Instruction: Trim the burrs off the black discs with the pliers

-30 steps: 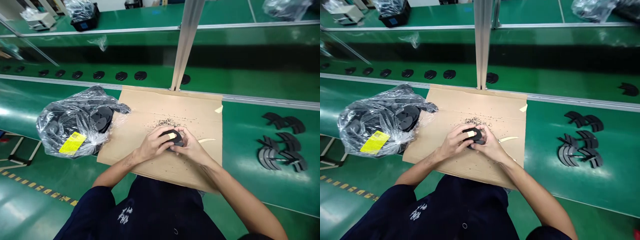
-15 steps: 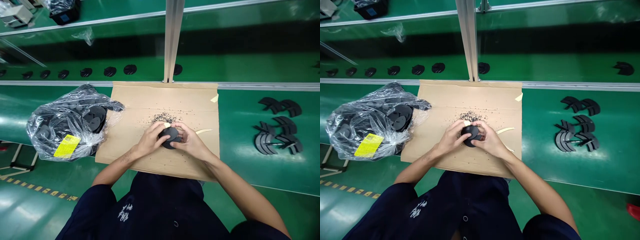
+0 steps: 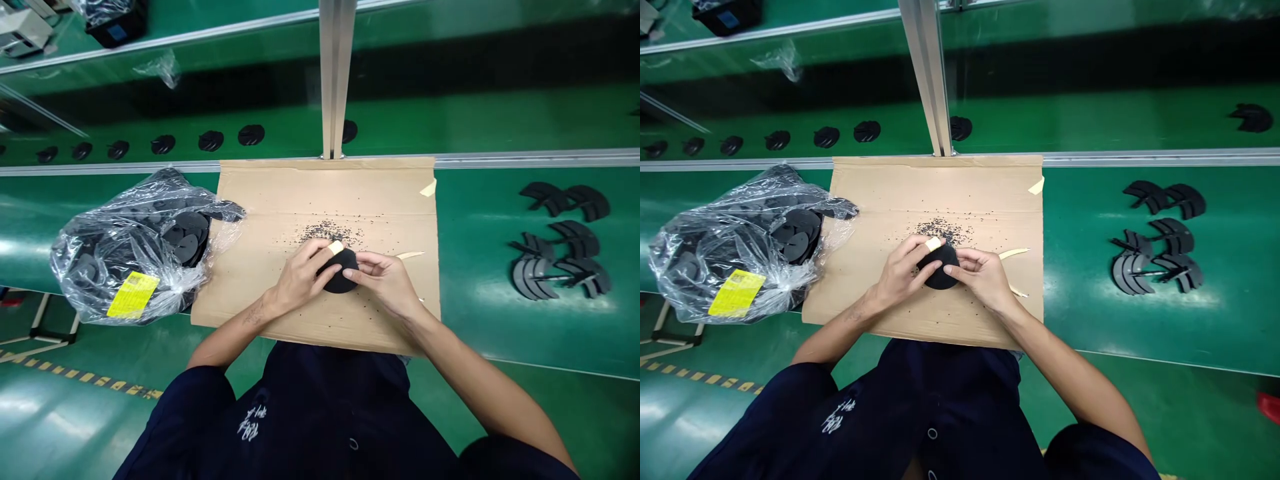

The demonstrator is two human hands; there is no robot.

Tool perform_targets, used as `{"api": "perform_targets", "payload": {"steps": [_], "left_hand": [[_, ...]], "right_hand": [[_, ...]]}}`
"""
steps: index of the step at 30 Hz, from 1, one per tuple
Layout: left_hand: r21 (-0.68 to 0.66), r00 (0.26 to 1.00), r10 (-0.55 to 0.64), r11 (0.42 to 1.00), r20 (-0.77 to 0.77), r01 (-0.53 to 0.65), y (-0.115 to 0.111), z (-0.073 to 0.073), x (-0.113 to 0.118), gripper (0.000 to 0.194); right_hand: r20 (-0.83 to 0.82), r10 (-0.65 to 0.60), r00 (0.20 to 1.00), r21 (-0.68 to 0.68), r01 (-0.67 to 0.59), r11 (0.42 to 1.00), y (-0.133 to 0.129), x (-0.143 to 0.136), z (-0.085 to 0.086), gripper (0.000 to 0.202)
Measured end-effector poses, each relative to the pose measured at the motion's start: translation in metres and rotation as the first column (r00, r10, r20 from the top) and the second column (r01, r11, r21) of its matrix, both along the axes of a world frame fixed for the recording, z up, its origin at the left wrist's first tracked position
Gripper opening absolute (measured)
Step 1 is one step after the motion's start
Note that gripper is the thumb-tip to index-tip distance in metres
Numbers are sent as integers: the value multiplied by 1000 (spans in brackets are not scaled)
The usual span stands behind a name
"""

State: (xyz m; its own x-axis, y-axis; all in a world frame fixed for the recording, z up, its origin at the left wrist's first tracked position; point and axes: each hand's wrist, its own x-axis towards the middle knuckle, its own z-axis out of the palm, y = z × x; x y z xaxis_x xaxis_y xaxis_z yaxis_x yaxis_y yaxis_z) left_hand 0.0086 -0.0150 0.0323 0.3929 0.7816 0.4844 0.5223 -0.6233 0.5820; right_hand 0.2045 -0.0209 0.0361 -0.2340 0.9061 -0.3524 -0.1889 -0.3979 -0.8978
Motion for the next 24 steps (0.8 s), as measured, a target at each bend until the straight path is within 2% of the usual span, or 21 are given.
{"api": "perform_targets", "payload": {"steps": [9, 14, 16, 18, 21, 24], "left_hand": [[29, 1000, -15, 999, 14, 15, -8, -2, 0, 34], [-16, 997, 22, 1000, 73, -21, -9, 3, 2, 40], [-87, 991, 21, 996, 129, -10, -9, 8, 0, 45], [-134, 982, -13, 990, 189, 39, -8, 12, -2, 41], [-135, 965, -57, 986, 256, 94, -7, 18, -4, 33], [-101, 959, -96, 987, 268, 127, -8, 22, -5, 31]], "right_hand": [[11, 5, 1000, 10, -5, 1000, 0, -1, -3, 42], [101, -14, 995, 149, -1, 989, -2, 0, 0, 33], [153, -41, 987, 263, -1, 965, -5, 1, 3, 25], [194, -67, 979, 387, -13, 922, -8, 1, 7, 16], [227, -100, 969, 525, -35, 850, -12, 2, 11, 8], [231, -129, 964, 606, -38, 795, -15, 3, 13, 12]]}}
